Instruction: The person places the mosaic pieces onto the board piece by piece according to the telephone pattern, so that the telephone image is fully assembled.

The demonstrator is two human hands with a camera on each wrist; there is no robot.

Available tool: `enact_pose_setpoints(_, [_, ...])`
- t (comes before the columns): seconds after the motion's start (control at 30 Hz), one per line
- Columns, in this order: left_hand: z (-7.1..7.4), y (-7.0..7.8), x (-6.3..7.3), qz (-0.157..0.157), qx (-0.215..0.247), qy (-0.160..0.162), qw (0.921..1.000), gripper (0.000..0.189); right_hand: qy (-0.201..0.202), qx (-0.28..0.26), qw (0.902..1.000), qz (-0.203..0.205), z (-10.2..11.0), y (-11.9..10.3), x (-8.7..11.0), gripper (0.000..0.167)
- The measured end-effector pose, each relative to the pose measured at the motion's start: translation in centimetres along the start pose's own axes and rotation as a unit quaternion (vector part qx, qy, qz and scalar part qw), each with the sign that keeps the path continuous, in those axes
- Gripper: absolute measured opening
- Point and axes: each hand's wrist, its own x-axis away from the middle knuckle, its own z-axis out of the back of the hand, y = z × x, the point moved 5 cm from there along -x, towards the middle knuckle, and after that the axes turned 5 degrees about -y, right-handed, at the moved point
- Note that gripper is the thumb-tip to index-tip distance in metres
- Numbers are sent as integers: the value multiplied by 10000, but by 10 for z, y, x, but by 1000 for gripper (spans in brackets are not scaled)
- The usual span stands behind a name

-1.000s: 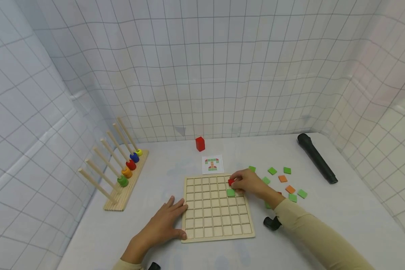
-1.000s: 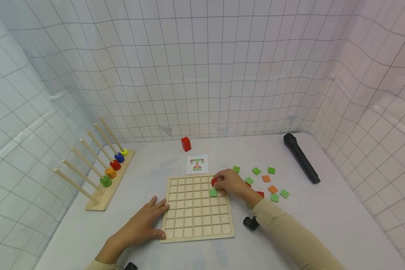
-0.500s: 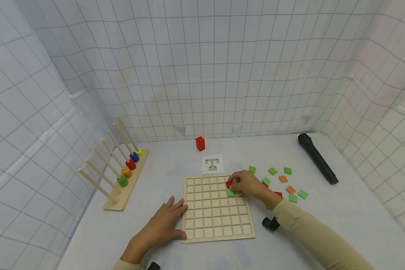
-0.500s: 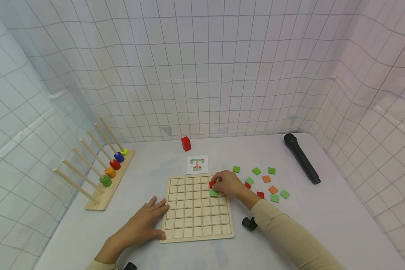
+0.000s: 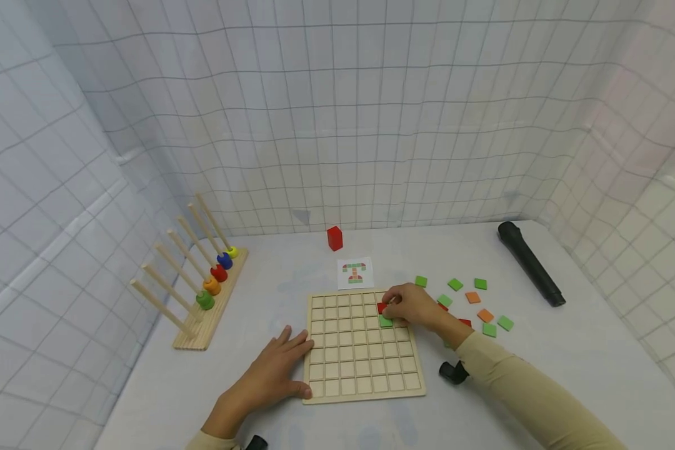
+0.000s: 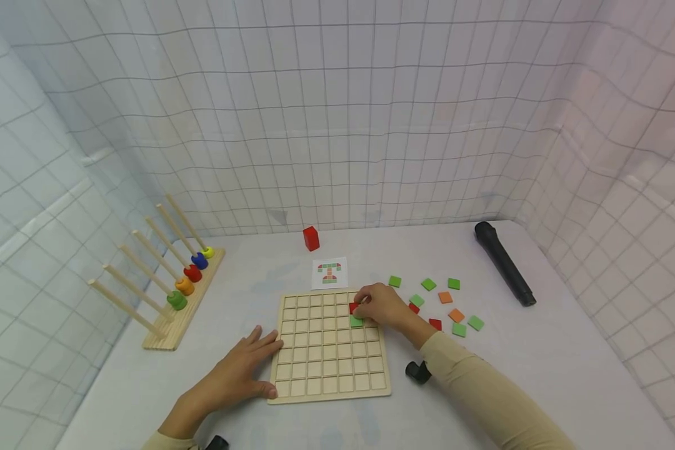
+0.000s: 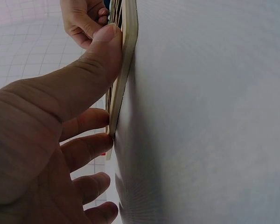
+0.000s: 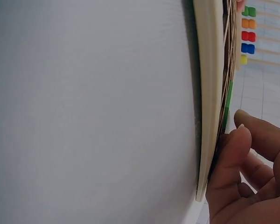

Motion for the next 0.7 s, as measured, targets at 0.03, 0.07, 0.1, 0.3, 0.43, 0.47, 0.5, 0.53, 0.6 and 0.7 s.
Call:
enact_pose_setpoints(0.03, [0, 0, 0, -10, 12, -1, 10000, 96, -6, 0, 10000, -3, 1, 0, 0, 18])
enact_pose_setpoints(0.07, [0, 0, 0, -18, 24, -1, 10000, 96, -19, -6, 10000, -8, 1, 0, 1, 17])
enact_pose_setpoints(0.1, [0, 0, 0, -24, 24, -3, 10000, 96, -18, -4, 10000, -7, 2, 0, 2, 15])
enact_pose_setpoints(0.3, [1, 2, 1, -15, -4, -25, 10000, 96, 31, 107, 9999, 64, 5, -1, 5, 9])
enact_pose_setpoints(0.43, [2, 3, 2, -17, 0, -28, 10000, 95, 23, 159, 9999, 43, 5, 0, 5, 8])
enact_pose_setpoints(0.47, [3, 4, 2, -23, 7, -25, 10000, 95, 21, 155, 9999, 27, 5, 0, 5, 8])
enact_pose_setpoints(0.5, [3, 4, 2, -27, 14, -22, 10000, 95, 20, 145, 9999, 6, 5, 0, 4, 7])
enact_pose_setpoints(0.53, [3, 4, 2, -31, 25, -19, 10000, 95, 34, 124, 9999, -2, 5, 0, 4, 7])
enact_pose_setpoints(0.6, [3, 4, 2, -43, 36, -15, 10000, 95, 48, 112, 9999, -12, 5, 0, 4, 7])
enact_pose_setpoints(0.7, [3, 4, 2, -52, 50, -11, 10000, 95, 41, 93, 9999, 31, 5, -1, 4, 7])
